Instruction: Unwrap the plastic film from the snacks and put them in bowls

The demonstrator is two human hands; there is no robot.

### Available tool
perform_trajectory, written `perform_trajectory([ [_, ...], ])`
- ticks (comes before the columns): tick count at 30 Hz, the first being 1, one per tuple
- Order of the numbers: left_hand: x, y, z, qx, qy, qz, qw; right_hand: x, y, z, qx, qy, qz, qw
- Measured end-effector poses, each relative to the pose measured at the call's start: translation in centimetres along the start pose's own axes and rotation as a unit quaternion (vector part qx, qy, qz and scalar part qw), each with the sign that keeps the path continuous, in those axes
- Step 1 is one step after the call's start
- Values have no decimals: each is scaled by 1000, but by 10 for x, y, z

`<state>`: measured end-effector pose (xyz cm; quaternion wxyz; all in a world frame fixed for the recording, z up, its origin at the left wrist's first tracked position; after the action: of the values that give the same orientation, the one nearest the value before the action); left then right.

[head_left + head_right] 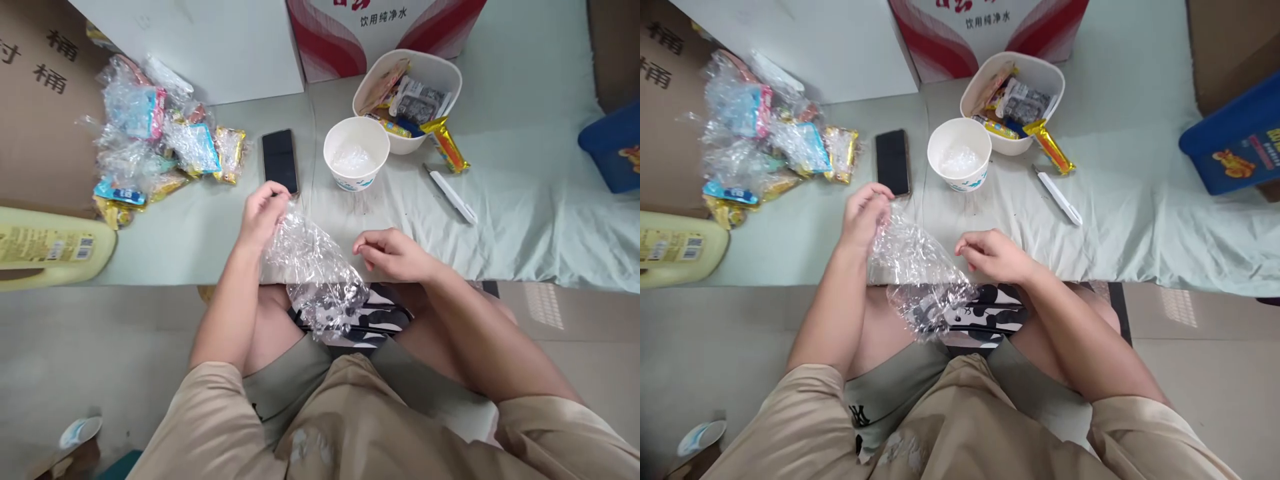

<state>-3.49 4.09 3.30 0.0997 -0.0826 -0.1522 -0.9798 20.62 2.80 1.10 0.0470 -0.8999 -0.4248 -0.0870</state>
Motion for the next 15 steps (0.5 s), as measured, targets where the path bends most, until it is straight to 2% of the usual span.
perform_trajectory([
  [2,4,1,-3,18,55,11,998,5,-2,2,28,-31,88,995],
  [4,-5,5,-6,32,61,-32,997,2,-8,2,56,-45,128,989],
  [6,-19,9,-11,43,34,-89,995,-10,-16,0,65,-30,77,994],
  [8,-26,9,-14,40,-1,-108,993,-25,-21,-5,64,-5,-22,998],
  [10,-17,3,-13,4,-7,-30,1000,-33,-21,-12,67,3,-85,994],
  [11,-9,0,-12,-17,9,29,999,-32,-20,-14,69,0,-81,994],
  [13,3,-5,-12,-34,71,106,991,-23,-18,-14,64,-15,-10,998],
  [14,4,-6,-13,-21,106,99,989,-18,-17,-13,55,-27,32,998],
  [15,0,-7,-16,4,134,57,989,-14,-16,-10,45,-44,68,996],
])
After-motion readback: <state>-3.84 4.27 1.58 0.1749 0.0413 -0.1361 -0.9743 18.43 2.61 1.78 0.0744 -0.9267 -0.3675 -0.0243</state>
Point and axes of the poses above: each hand's wrist, its own y-axis away from the middle knuckle, its own x-axis out of the back of the hand, z = x × y, the point moved 5 cm from there along -y, towards the middle knuckle, and after that the axes turned 12 degrees about x, right-handed, at the moved point
